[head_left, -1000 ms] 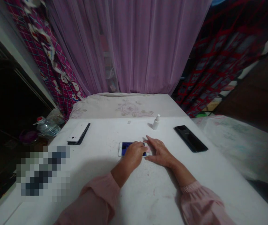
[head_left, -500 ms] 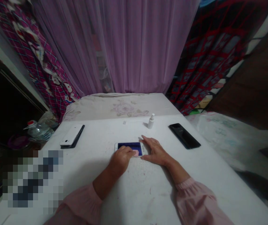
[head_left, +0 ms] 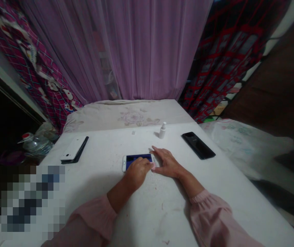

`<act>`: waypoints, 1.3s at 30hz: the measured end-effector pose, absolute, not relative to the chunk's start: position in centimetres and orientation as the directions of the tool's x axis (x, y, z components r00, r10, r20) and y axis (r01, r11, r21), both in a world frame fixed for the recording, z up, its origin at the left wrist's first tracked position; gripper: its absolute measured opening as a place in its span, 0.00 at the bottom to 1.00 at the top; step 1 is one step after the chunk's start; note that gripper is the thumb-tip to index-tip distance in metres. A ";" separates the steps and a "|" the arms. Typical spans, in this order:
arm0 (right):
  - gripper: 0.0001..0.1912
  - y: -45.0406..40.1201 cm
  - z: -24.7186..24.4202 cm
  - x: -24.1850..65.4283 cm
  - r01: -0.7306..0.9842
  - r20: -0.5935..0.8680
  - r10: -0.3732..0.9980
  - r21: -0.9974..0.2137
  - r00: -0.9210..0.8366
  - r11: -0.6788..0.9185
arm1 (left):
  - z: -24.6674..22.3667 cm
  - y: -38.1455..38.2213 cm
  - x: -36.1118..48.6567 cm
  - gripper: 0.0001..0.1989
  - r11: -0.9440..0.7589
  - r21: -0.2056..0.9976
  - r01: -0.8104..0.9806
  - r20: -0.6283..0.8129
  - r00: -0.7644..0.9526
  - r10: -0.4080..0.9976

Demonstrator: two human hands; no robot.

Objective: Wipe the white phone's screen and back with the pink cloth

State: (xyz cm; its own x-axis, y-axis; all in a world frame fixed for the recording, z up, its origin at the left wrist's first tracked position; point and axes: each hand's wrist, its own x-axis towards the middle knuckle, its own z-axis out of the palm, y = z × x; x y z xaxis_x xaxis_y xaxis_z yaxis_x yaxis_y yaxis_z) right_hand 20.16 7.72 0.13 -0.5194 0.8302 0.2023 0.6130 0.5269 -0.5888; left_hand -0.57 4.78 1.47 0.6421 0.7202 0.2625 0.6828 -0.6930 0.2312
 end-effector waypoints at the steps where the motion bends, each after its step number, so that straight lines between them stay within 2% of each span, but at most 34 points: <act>1: 0.53 7.8 0.0 20.2 0.611 0.202 0.828 -0.589 -0.522 0.529 | 1.6 5.0 -0.1 0.11 -0.692 0.229 0.684 0.238 0.650 0.721; 6: 0.55 7.9 -0.3 20.3 0.603 0.208 0.826 -0.594 -0.525 0.533 | 2.5 6.6 1.1 0.11 -0.672 0.227 0.705 0.177 0.648 0.741; 18: 0.54 7.8 -0.3 20.3 0.639 0.189 0.841 -0.572 -0.507 0.514 | 3.2 7.8 1.7 0.11 -0.502 0.282 0.818 0.130 0.486 0.864; 29: 0.55 7.9 -0.3 20.2 0.626 0.186 0.839 -0.588 -0.511 0.512 | 4.8 7.4 -0.6 0.16 -0.322 0.236 0.917 -0.009 0.334 0.943; 39: 0.55 7.9 0.1 20.2 0.640 0.167 0.846 -0.585 -0.506 0.499 | 4.0 7.7 1.5 0.15 -0.406 0.250 0.879 0.074 0.401 0.913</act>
